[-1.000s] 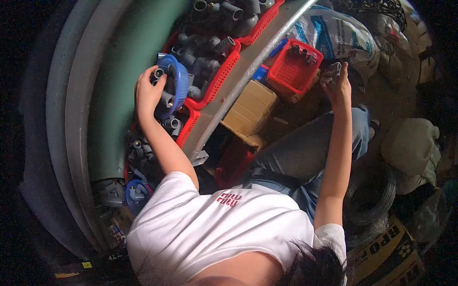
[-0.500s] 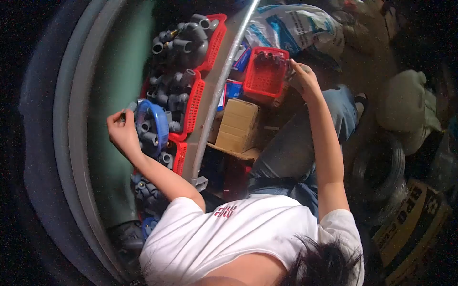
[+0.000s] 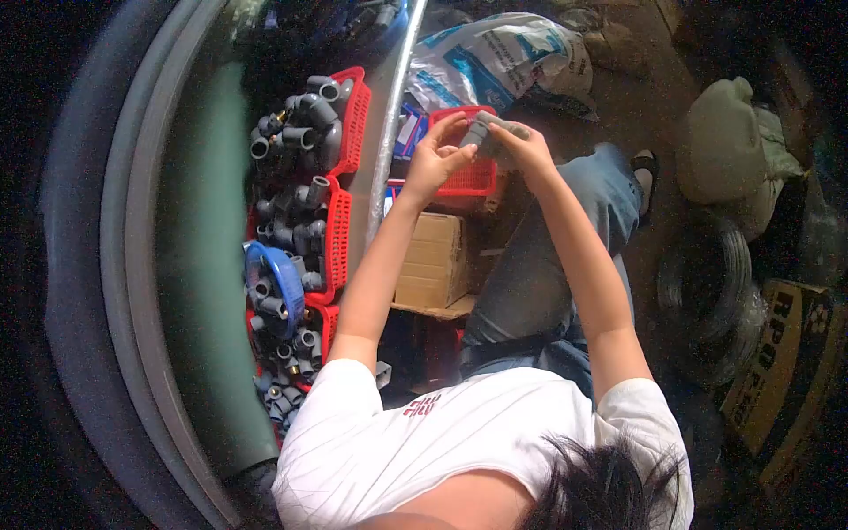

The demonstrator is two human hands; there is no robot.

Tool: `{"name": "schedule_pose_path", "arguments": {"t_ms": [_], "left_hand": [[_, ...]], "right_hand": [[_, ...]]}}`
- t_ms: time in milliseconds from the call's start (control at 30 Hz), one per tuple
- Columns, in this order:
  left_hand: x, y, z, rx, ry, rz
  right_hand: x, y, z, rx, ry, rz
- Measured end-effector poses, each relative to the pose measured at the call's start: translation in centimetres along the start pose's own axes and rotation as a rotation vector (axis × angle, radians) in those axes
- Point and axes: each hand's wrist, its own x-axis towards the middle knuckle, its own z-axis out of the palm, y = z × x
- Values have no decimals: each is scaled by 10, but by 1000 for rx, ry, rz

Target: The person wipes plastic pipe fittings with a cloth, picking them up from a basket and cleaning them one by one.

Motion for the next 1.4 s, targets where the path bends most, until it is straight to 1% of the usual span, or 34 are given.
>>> {"name": "schedule_pose_path", "arguments": {"t_ms": [100,133,233,267,367,400,500,533,567,633,667,733,767,800,867,900,1033,1067,1167,1200,1300,1333,1400], "left_hand": [[11,-8,-8,150,-209,-26],[11,-2,-7,212,-220,-57],[24,-18,-6,600,-178,484],[22,-22,-8,528,-202,422],[17,7,-10,518,-298,144],[22,0,-14,562,-226,329],[30,5,-23,567,-64,234],[31,9,-24,525,-31,158],[31,11,-26,479,1,84],[34,-1,-35,562,-11,133],[34,-6,-38,633,-5,184],[35,-8,-38,771,6,290],[34,-9,-37,765,-9,301],[34,-5,-35,760,-25,311],[32,-6,-35,780,-42,342],[31,-6,-34,768,-34,319],[32,-4,-35,784,-1,278],[33,-4,-36,800,10,278],[29,1,-28,801,-4,374],[32,-4,-26,799,30,466],[30,-7,-28,756,33,354],[31,-5,-29,801,67,377],[32,-5,-30,783,109,374]], "right_hand": [[-3,-4,4,82,1,-25],[-4,-3,4,107,1,-20],[-9,-7,7,144,10,29],[-9,-8,8,147,16,53],[-5,-4,7,146,21,99],[-8,-9,11,138,13,109],[-11,-15,26,32,3,-118],[-9,-11,21,-132,-67,-217],[-9,-6,23,-328,-90,-353],[-23,-14,31,-727,-139,-620],[-28,-18,32,-750,-205,-622],[-33,-24,36,-944,-232,-791],[-35,-24,38,-1040,-247,-876],[-35,-22,39,-1017,-222,-819],[-32,-25,39,-1071,-126,-822],[-31,-26,39,-1095,-75,-826],[-35,-15,40,-1127,-156,-858],[-38,-15,41,-1145,-166,-823],[-31,-14,41,-1021,-21,-796],[-32,-22,43,-981,21,-784],[-31,-17,40,-946,-29,-834],[-33,-16,42,-928,-57,-756],[-38,-19,42,-875,-85,-755]]}}
